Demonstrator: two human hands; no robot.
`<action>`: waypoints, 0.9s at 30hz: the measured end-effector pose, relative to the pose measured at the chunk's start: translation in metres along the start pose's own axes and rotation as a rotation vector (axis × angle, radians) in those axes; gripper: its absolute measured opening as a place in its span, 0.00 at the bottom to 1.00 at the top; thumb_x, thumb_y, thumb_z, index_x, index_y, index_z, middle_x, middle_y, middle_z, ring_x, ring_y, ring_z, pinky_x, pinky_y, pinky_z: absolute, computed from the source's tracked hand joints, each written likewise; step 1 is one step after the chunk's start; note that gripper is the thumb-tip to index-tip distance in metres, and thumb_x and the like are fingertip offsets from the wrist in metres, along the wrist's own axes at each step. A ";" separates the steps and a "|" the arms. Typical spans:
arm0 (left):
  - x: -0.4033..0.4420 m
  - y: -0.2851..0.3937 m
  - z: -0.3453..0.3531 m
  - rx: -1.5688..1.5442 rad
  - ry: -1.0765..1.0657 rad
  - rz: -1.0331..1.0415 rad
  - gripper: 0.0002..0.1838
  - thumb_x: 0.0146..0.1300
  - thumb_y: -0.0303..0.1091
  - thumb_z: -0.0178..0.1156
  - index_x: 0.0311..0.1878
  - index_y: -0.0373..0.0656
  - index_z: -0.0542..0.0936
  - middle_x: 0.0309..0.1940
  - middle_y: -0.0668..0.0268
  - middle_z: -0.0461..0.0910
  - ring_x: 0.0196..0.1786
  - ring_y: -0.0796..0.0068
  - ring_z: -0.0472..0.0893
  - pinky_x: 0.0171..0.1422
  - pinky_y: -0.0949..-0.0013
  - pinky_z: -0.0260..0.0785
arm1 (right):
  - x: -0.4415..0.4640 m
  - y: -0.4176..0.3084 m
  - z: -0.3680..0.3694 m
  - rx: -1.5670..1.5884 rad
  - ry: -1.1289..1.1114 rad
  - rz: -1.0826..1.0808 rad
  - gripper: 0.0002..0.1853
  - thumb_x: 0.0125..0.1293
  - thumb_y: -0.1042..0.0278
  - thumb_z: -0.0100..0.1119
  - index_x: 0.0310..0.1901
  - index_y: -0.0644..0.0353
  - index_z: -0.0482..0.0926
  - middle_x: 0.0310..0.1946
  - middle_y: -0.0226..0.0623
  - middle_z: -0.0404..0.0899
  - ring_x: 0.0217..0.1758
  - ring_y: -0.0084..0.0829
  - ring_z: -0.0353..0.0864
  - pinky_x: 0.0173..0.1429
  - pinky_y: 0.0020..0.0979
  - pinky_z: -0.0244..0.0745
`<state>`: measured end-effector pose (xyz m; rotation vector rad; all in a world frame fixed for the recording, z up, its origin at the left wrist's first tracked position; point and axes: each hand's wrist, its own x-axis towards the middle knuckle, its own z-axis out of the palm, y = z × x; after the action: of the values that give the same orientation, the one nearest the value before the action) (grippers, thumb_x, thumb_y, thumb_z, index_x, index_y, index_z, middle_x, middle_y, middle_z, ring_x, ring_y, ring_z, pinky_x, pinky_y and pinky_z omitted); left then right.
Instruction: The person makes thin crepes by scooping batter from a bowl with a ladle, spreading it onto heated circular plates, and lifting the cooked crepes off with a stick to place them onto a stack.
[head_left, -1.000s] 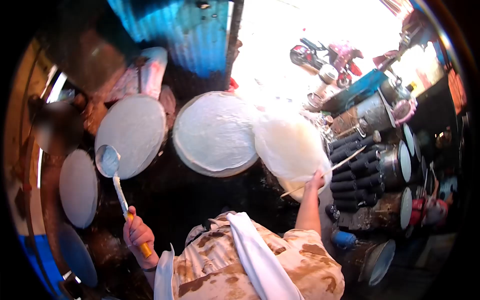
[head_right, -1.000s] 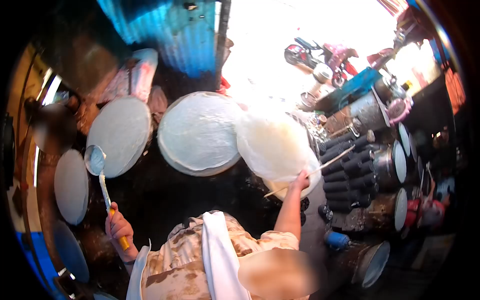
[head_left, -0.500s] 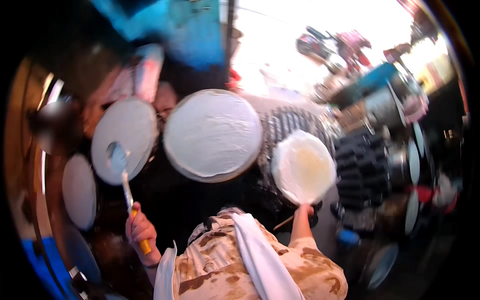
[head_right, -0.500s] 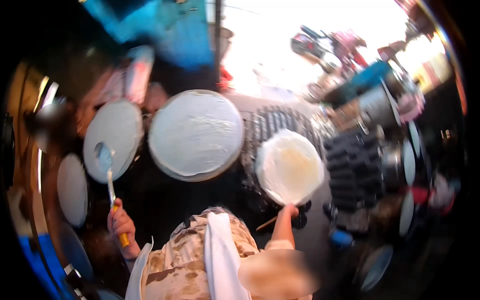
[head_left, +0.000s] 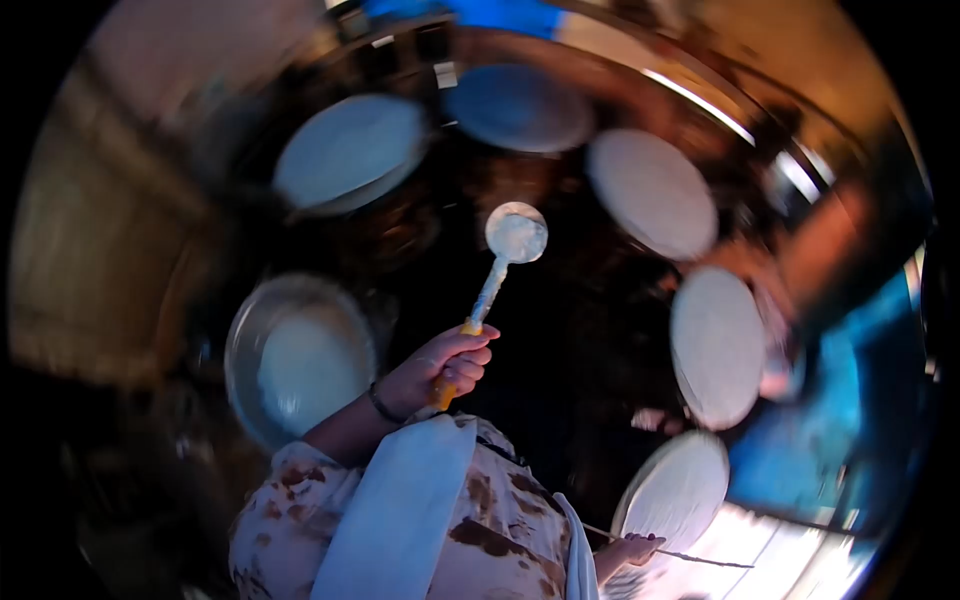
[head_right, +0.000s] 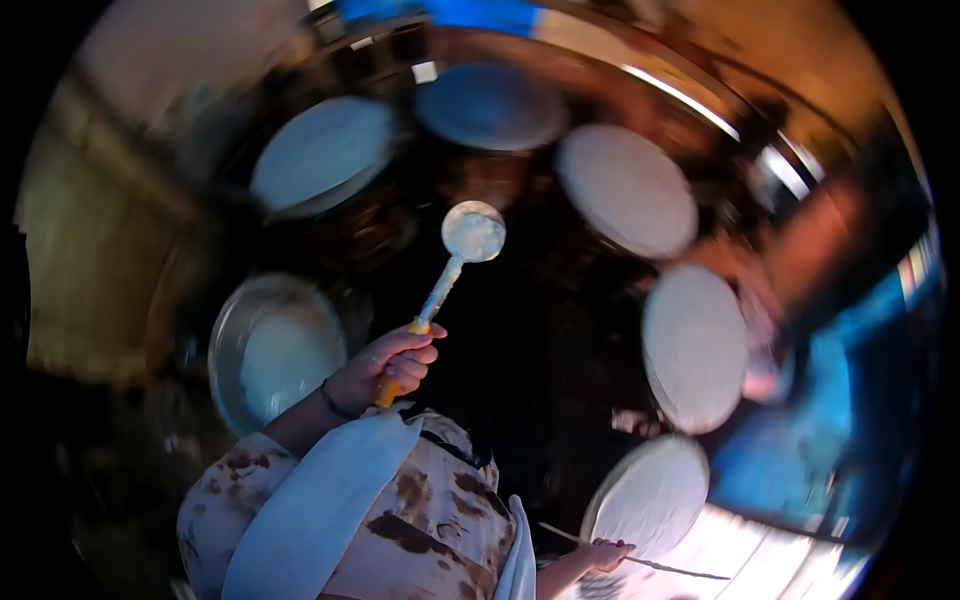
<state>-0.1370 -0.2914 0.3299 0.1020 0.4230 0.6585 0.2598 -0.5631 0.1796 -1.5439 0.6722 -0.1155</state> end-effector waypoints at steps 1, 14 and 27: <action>-0.016 0.005 -0.016 -0.057 0.030 0.101 0.08 0.68 0.31 0.49 0.48 0.43 0.70 0.20 0.76 0.58 0.16 0.93 0.57 0.18 0.88 0.52 | -0.019 0.007 0.031 -0.017 -0.160 -0.038 0.21 0.62 0.49 0.57 0.28 0.63 0.75 0.10 0.23 0.53 0.09 0.19 0.52 0.14 0.23 0.45; -0.090 0.095 -0.367 0.765 1.198 0.411 0.09 0.57 0.31 0.55 0.32 0.35 0.68 0.21 0.53 0.76 0.18 0.62 0.76 0.19 0.63 0.66 | -0.337 0.100 0.101 -0.831 -1.713 -0.127 0.12 0.62 0.65 0.58 0.44 0.62 0.77 0.13 0.22 0.63 0.10 0.13 0.56 0.12 0.20 0.49; -0.090 -0.057 -0.295 -0.613 0.270 0.460 0.09 0.60 0.27 0.54 0.44 0.43 0.70 0.16 0.73 0.66 0.16 0.85 0.66 0.19 0.78 0.60 | -0.397 0.131 0.117 -1.359 -2.318 -0.237 0.19 0.66 0.68 0.50 0.59 0.52 0.72 0.15 0.22 0.66 0.11 0.14 0.60 0.14 0.18 0.54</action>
<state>-0.2898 -0.4037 0.0796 -0.4910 0.4431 1.2368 -0.0549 -0.2641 0.1732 -1.6559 -1.5936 1.9759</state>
